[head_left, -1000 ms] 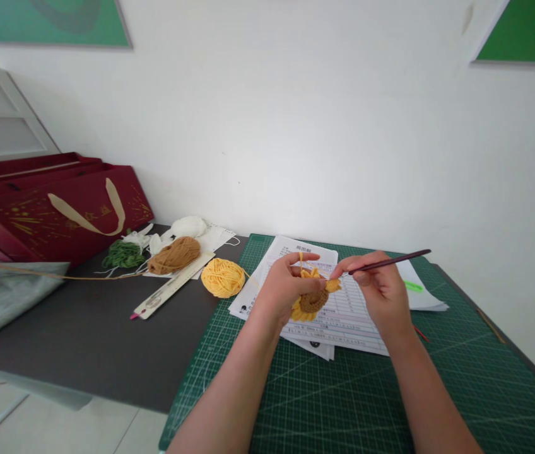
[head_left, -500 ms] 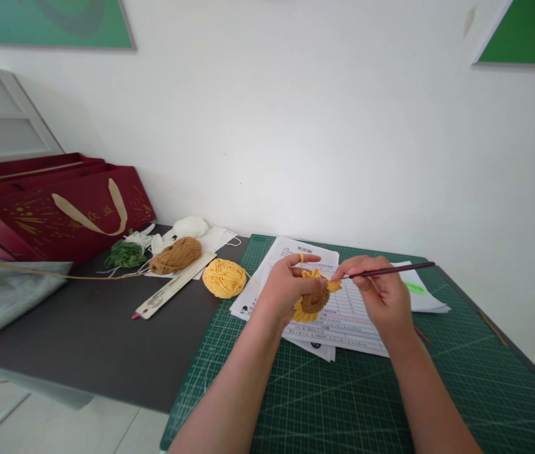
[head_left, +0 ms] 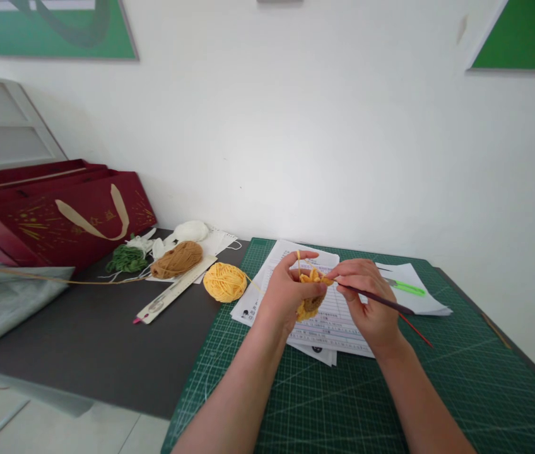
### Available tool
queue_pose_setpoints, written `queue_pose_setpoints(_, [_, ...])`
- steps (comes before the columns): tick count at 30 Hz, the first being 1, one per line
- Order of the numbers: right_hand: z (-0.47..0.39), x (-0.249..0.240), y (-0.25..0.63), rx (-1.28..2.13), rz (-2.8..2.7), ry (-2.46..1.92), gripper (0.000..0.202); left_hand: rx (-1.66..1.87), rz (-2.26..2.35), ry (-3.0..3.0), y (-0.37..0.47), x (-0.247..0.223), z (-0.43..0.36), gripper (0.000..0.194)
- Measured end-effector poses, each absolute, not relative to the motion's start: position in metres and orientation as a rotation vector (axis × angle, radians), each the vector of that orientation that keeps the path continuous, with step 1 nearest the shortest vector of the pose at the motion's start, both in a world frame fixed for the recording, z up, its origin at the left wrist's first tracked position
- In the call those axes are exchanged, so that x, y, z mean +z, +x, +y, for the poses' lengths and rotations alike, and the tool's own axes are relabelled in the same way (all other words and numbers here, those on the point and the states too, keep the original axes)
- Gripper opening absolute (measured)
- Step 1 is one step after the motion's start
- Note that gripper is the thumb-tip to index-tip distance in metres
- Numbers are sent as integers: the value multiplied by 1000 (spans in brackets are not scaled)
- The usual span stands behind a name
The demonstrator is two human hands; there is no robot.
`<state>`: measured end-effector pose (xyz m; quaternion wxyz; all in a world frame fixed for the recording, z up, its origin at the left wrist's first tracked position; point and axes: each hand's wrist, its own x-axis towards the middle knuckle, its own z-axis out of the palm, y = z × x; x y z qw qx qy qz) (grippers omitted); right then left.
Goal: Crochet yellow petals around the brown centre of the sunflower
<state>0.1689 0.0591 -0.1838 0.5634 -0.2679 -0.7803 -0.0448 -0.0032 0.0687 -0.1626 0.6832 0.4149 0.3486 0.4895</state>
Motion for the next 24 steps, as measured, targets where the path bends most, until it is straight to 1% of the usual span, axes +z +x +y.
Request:
queue_pose_setpoints(2, [59, -184, 168, -127, -1830, -639, 26, 1113, 772, 918, -2, -162, 68, 31])
queue_pose_setpoints(5, [58, -185, 166, -150, -1816, -653, 29, 1146, 762, 897, -1, -159, 65, 51])
queue_pose_setpoints(7, [57, -186, 166, -157, -1799, -664, 29, 1175, 762, 882, 0, -157, 64, 58])
queue_pose_setpoints(14, [55, -187, 166, -134, -1750, -714, 23, 1240, 799, 854, 3, -156, 64, 58])
queue_pose_setpoints(24, [55, -188, 161, -187, -1771, -711, 26, 1264, 804, 872, 5, -157, 61, 56])
